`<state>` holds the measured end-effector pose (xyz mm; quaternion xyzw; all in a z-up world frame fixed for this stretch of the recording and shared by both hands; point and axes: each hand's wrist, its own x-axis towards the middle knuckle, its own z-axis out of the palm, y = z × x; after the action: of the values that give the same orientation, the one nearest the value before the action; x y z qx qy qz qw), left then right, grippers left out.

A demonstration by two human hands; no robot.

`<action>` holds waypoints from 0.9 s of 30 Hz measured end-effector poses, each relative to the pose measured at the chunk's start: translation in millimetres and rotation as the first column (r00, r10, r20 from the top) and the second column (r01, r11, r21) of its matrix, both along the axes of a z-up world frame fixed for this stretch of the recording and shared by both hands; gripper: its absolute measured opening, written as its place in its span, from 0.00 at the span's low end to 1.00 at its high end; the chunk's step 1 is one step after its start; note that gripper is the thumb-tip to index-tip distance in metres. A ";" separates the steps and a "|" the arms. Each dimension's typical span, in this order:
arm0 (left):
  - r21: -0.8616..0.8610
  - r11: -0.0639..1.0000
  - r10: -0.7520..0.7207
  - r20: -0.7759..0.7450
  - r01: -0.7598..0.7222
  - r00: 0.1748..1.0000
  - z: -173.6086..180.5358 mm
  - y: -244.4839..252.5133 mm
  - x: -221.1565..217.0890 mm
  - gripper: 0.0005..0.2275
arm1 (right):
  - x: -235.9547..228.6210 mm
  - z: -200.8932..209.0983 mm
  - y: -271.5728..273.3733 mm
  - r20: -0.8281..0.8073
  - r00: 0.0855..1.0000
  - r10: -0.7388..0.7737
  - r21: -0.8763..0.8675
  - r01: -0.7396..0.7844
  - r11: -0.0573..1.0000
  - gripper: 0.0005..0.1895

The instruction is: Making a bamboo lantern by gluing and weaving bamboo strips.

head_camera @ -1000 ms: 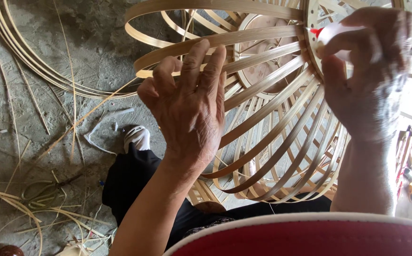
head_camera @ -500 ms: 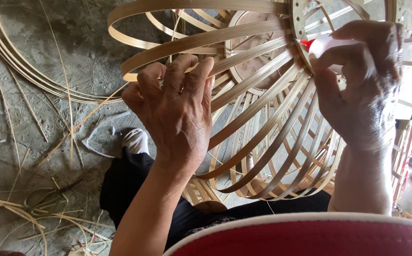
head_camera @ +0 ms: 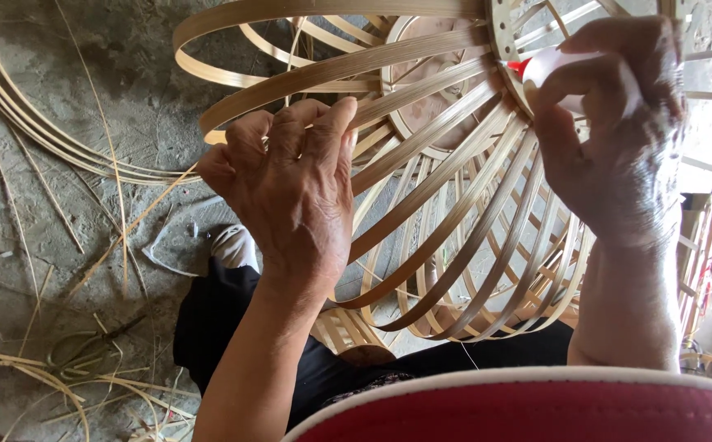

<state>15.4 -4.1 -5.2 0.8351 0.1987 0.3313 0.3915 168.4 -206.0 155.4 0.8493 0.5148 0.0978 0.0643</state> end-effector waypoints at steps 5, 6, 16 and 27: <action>0.034 0.999 -0.004 -0.020 0.005 1.000 -1.7 0.2 -2.3 0.13 | -15.9 10.2 -0.5 -0.053 0.998 -0.028 0.097 0.033 0.995 0.14; 0.035 0.999 -0.010 -0.030 0.011 1.000 -2.2 0.3 -2.4 0.14 | -17.0 10.0 -3.1 -0.058 0.998 -0.035 0.097 0.041 0.994 0.13; 0.036 0.999 -0.017 -0.044 0.019 0.999 -1.2 -1.3 -3.6 0.16 | -23.0 6.9 -3.4 -0.066 0.997 -0.027 0.055 0.031 0.998 0.15; 0.034 0.999 -0.017 -0.043 0.018 0.999 2.3 -0.5 -4.0 0.15 | -29.9 6.9 -1.5 0.048 0.999 -0.010 -0.059 0.013 0.998 0.15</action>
<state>11.4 -4.6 -2.8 0.8504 0.1940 0.3131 0.3757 138.5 -207.5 162.3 0.8474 0.5109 0.1024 0.1022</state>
